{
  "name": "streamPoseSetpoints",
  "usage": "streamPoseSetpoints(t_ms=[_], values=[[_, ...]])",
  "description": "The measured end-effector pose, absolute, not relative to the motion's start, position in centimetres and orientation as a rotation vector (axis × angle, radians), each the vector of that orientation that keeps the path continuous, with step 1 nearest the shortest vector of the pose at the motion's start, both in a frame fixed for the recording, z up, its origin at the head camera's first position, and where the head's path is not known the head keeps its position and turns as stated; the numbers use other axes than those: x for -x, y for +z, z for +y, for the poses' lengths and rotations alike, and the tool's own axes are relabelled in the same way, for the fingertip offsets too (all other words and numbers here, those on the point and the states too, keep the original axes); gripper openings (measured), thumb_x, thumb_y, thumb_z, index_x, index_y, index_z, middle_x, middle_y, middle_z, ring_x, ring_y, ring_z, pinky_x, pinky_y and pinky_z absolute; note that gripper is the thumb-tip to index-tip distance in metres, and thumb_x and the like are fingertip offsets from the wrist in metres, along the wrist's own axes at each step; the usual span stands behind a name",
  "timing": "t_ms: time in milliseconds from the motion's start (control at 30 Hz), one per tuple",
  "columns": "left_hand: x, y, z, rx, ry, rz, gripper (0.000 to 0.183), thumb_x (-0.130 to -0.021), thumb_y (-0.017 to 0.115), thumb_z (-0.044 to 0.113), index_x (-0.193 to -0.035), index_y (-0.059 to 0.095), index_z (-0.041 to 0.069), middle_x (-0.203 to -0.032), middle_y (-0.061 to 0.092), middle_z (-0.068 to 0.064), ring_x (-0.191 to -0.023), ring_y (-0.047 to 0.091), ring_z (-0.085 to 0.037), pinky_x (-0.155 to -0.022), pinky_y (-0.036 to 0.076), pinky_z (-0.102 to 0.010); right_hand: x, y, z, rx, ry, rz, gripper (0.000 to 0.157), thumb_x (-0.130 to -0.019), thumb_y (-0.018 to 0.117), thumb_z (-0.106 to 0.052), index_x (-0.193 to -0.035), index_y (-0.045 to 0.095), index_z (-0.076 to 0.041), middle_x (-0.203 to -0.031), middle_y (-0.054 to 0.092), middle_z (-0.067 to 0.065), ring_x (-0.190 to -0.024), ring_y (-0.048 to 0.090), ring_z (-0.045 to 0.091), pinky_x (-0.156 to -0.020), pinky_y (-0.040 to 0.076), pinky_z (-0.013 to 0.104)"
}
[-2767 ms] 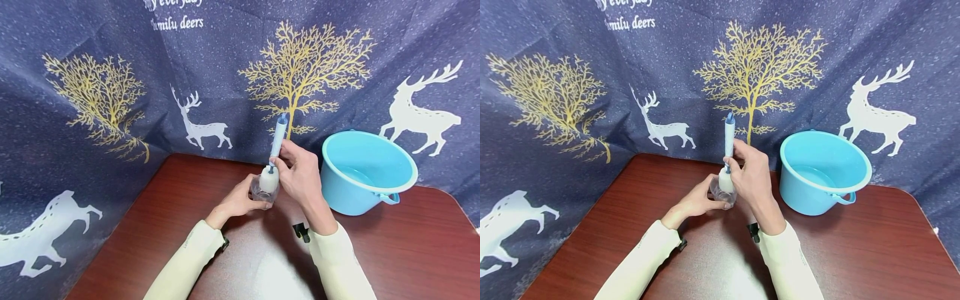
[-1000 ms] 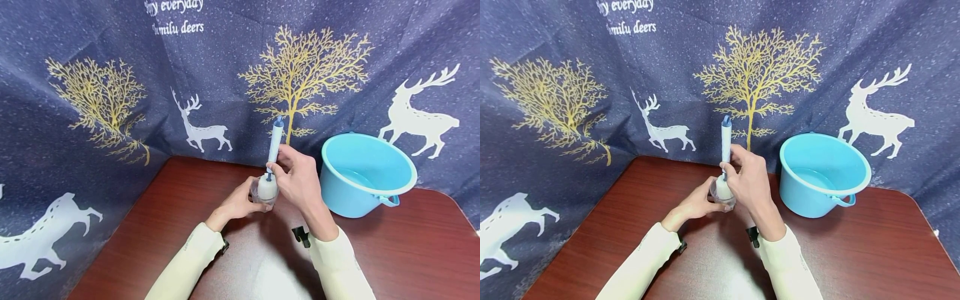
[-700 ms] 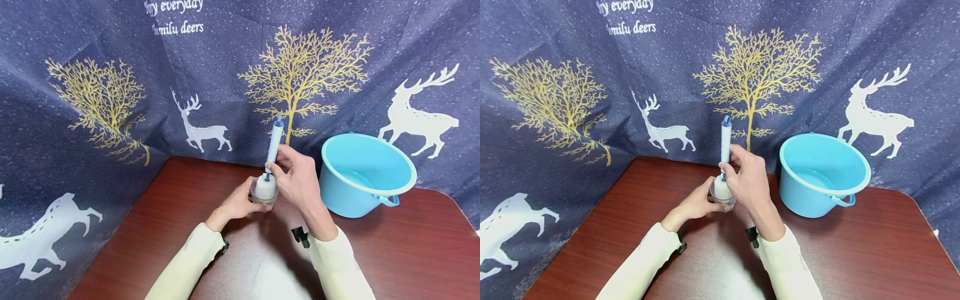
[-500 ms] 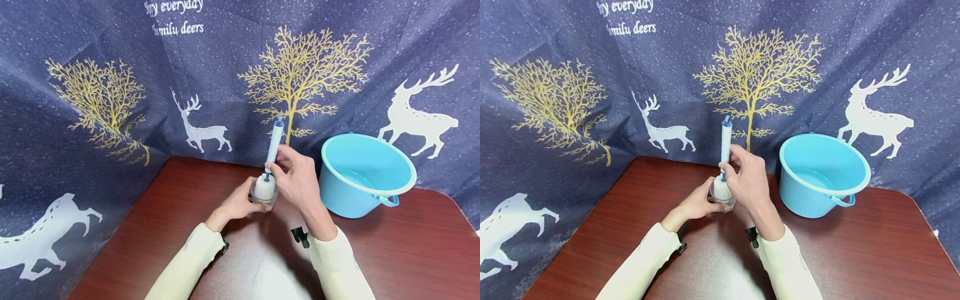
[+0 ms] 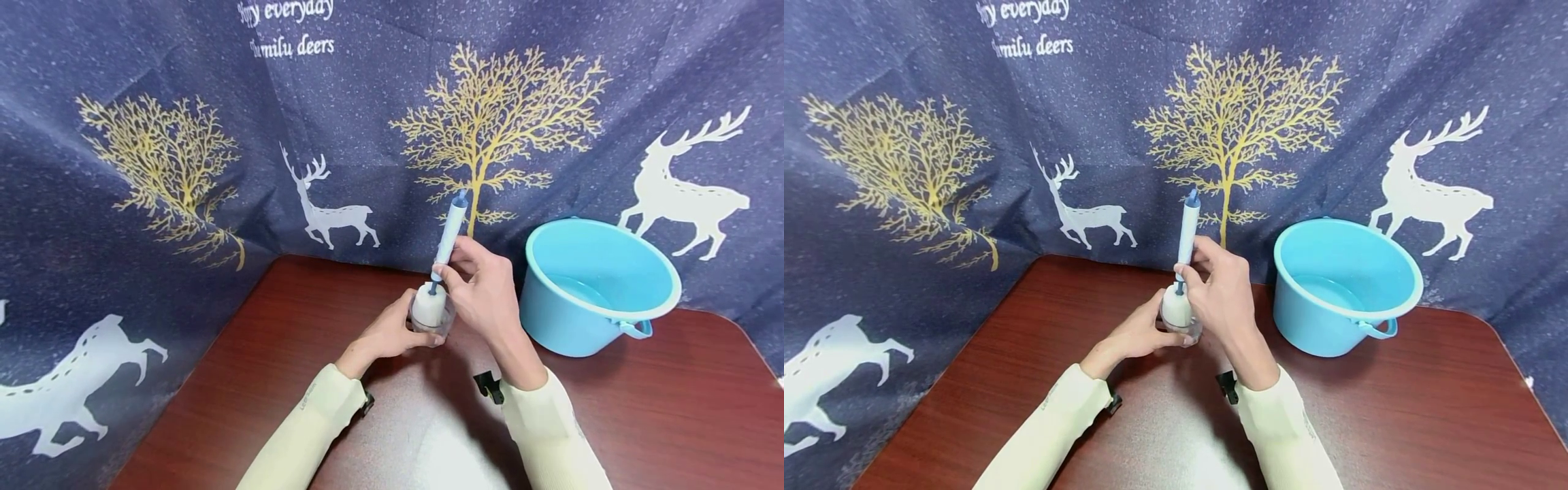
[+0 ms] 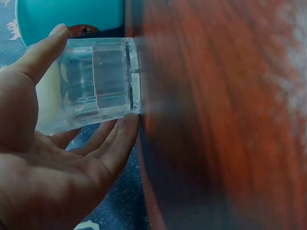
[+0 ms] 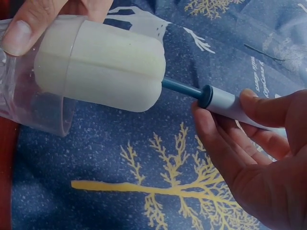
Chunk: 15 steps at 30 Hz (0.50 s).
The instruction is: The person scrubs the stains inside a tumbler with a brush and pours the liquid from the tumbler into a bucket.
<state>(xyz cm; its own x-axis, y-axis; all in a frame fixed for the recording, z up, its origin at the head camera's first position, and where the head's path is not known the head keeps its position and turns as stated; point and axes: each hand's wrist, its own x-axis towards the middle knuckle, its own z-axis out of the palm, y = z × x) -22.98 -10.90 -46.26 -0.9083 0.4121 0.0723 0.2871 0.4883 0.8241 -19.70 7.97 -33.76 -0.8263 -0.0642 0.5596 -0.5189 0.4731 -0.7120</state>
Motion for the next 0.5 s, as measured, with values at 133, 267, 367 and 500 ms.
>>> streamPoseSetpoints(t_ms=[133,267,367,500], values=[[23.08,-46.46,-10.56,-0.617,1.399,2.594,0.075,-0.08,0.094,0.036,-0.136,0.05,0.014,-0.12,0.066,0.001,-0.106,0.063,-0.015,-0.095,0.052,-0.037,19.87,-33.94,8.17,-0.478,1.33,-2.26,0.02,-0.093,0.081,-0.005,-0.109,0.074,-0.013,-0.089,0.078,-0.001,-0.083,0.077,0.011,-0.069,0.057,0.03],[23.2,-46.38,-10.22,-0.639,1.401,2.596,0.077,-0.08,0.095,0.036,-0.138,0.049,0.013,-0.121,0.065,0.0,-0.108,0.063,-0.016,-0.097,0.051,-0.036,20.05,-34.11,8.37,-0.469,1.338,-2.243,0.018,-0.093,0.082,-0.005,-0.107,0.075,-0.012,-0.09,0.078,-0.001,-0.085,0.077,0.01,-0.07,0.059,0.032],[23.16,-46.14,-10.21,-0.653,1.406,2.592,0.079,-0.08,0.094,0.036,-0.14,0.049,0.011,-0.122,0.065,-0.002,-0.109,0.063,-0.017,-0.097,0.051,-0.037,20.18,-34.21,8.34,-0.467,1.36,-2.214,0.018,-0.092,0.082,-0.004,-0.107,0.075,-0.012,-0.09,0.079,0.0,-0.087,0.078,0.011,-0.072,0.061,0.035],[22.98,-46.1,-10.79,-0.625,1.392,2.611,0.078,-0.08,0.095,0.034,-0.139,0.049,0.011,-0.121,0.065,-0.002,-0.108,0.063,-0.018,-0.097,0.051,-0.038,20.39,-34.38,7.82,-0.492,1.397,-2.197,0.02,-0.093,0.081,-0.005,-0.111,0.076,-0.013,-0.092,0.079,0.001,-0.089,0.078,0.01,-0.075,0.061,0.035]])
